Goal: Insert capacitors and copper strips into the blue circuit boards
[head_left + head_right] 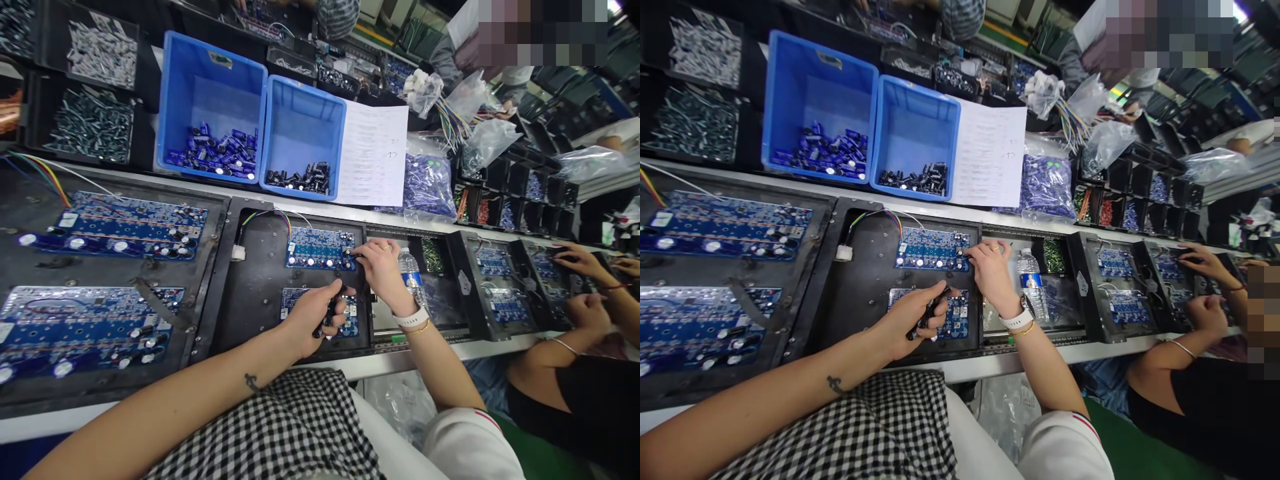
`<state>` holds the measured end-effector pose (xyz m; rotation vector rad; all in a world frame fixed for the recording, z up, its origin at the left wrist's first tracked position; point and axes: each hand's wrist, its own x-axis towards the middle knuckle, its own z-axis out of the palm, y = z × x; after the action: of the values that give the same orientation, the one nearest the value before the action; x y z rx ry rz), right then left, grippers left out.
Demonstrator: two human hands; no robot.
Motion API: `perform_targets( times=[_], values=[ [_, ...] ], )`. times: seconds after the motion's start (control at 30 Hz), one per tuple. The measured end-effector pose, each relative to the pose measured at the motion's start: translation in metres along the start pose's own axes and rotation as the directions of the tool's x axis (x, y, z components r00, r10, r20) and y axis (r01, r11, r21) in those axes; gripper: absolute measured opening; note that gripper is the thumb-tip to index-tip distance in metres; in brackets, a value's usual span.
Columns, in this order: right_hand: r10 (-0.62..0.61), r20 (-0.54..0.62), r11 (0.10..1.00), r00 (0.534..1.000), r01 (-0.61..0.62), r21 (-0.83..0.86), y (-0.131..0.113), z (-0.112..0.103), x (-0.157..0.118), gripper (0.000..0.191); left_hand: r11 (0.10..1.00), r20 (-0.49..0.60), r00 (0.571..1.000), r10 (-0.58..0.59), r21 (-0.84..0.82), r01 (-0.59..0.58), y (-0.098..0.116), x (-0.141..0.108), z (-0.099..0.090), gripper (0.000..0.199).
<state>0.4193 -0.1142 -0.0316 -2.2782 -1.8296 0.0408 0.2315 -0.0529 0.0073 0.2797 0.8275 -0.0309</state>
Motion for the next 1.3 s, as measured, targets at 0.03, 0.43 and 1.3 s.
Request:
perform_targets(
  times=[0.03,0.43,1.3],
  values=[
    [-0.012,0.004,1.000,1.000,0.012,0.000,0.000,0.000,0.000,0.024,1.000,-0.006,1.000,-0.003,-0.006,0.003,0.000,0.000,0.000,0.028],
    [-0.279,0.056,0.958,0.959,0.282,-0.054,-0.004,-0.021,0.003,0.039,0.995,-0.028,0.998,-0.048,-0.093,0.045,0.005,0.000,-0.002,0.031],
    [0.158,-0.109,0.987,0.981,-0.154,0.046,-0.015,0.000,-0.020,0.007,0.987,-0.001,0.990,0.144,0.067,-0.144,-0.007,-0.028,-0.010,0.023]
  ],
)
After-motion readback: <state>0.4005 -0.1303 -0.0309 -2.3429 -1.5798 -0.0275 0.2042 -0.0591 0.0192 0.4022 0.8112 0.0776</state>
